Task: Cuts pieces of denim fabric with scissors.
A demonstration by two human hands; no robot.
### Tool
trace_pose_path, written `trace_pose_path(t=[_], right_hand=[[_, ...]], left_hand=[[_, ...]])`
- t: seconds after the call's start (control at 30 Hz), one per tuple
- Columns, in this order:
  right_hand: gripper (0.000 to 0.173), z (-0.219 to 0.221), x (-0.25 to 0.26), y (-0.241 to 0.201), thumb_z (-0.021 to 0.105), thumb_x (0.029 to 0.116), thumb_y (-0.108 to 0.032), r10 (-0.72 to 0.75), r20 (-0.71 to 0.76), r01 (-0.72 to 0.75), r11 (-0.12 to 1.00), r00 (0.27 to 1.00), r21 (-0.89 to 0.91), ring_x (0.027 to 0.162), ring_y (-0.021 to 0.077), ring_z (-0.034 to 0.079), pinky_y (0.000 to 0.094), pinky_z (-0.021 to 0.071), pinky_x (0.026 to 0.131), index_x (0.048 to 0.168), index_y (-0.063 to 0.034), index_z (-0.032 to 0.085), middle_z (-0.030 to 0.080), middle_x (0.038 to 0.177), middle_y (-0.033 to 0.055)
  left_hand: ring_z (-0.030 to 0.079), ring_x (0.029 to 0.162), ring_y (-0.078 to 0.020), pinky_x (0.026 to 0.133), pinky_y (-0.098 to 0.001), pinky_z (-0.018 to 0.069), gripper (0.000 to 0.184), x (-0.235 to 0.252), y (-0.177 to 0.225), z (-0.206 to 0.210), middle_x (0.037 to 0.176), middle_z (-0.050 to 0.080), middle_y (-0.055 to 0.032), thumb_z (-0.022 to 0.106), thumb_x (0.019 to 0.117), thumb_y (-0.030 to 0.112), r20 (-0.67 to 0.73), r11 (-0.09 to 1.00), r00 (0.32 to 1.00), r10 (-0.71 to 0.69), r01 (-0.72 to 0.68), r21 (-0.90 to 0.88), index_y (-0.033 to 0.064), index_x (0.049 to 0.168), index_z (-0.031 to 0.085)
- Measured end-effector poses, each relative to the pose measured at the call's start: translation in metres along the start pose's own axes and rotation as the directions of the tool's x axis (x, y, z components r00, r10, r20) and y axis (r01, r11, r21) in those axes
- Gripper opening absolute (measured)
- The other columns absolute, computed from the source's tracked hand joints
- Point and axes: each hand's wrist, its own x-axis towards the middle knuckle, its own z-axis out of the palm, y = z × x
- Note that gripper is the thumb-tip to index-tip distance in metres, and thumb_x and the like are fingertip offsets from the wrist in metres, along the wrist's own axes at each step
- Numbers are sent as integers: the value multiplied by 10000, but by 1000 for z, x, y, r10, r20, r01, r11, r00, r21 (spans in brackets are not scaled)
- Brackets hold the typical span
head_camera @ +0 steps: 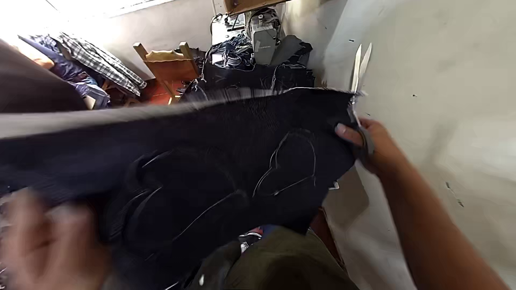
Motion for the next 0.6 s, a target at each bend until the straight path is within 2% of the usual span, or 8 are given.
trace_pose_path(t=[0.07, 0.1, 0.2, 0.27, 0.33, 0.43, 0.5, 0.6], right_hand=[[335, -31, 42, -4, 771, 910, -331, 17, -90, -52, 913, 996, -404, 687, 200, 629, 475, 546, 655, 1009, -22, 684, 658, 783, 89], [415, -39, 67, 1, 789, 901, -362, 35, -105, -86, 840, 994, -536, 739, 315, 627, 594, 506, 694, 1000, 25, 678, 648, 807, 182], [595, -42, 146, 47, 830, 851, -450, 92, -134, -162, 632, 987, -758, 961, 533, 632, 751, 456, 806, 1095, 67, 667, 655, 984, 338], [715, -27, 163, 84, 851, 805, -472, 91, -226, -240, 521, 970, -819, 1018, 578, 630, 757, 472, 791, 1186, 79, 600, 642, 1065, 373], [761, -2, 155, 99, 829, 828, -494, 39, -243, -219, 584, 969, -781, 987, 559, 650, 730, 501, 776, 1255, 78, 565, 648, 1055, 365], [603, 45, 130, 140, 805, 865, -473, 27, -85, -82, 662, 996, -745, 938, 462, 678, 659, 541, 787, 1183, 10, 633, 682, 995, 262], [496, 67, 122, 175, 802, 883, -345, -121, -59, 29, 618, 991, -785, 1056, 433, 676, 621, 527, 932, 1181, 27, 664, 699, 1101, 246], [485, 69, 120, 199, 780, 874, -216, -194, -171, -38, 546, 966, -837, 1243, 451, 608, 605, 446, 1065, 1206, 97, 617, 632, 1325, 282]], left_hand=[[612, 1109, -50, 992, -311, 519, 478, 1, -40, 72, 1221, 632, -97, 443, 1060, 273, 103, 990, 988, -117, 109, 87, -91, 1366, 486], [648, 1128, -192, 1008, -436, 527, 514, -1, -58, 107, 1256, 637, -202, 442, 1076, 278, 175, 973, 964, -200, 174, 152, -88, 1437, 443], [710, 953, -450, 880, -641, 549, 595, -15, -122, 206, 1039, 692, -307, 471, 1101, 293, 330, 861, 819, -470, 341, 378, -59, 1548, 300], [714, 920, -465, 863, -627, 559, 620, -32, -154, 244, 946, 704, -286, 448, 1107, 320, 358, 788, 734, -577, 385, 481, -35, 1578, 255], [717, 940, -462, 886, -613, 556, 610, -36, -157, 265, 946, 707, -289, 446, 1108, 290, 308, 751, 726, -614, 420, 509, -66, 1568, 262], [721, 950, -457, 891, -606, 555, 609, -33, -147, 272, 958, 711, -290, 451, 1106, 274, 228, 669, 688, -689, 482, 565, -75, 1568, 261], [724, 931, -460, 867, -614, 561, 614, -30, -146, 272, 950, 714, -286, 462, 1102, 286, 198, 634, 678, -708, 487, 600, -78, 1562, 281], [724, 906, -472, 834, -629, 561, 641, -24, -138, 265, 922, 716, -282, 472, 1093, 342, 214, 597, 646, -733, 460, 657, -85, 1546, 315]])
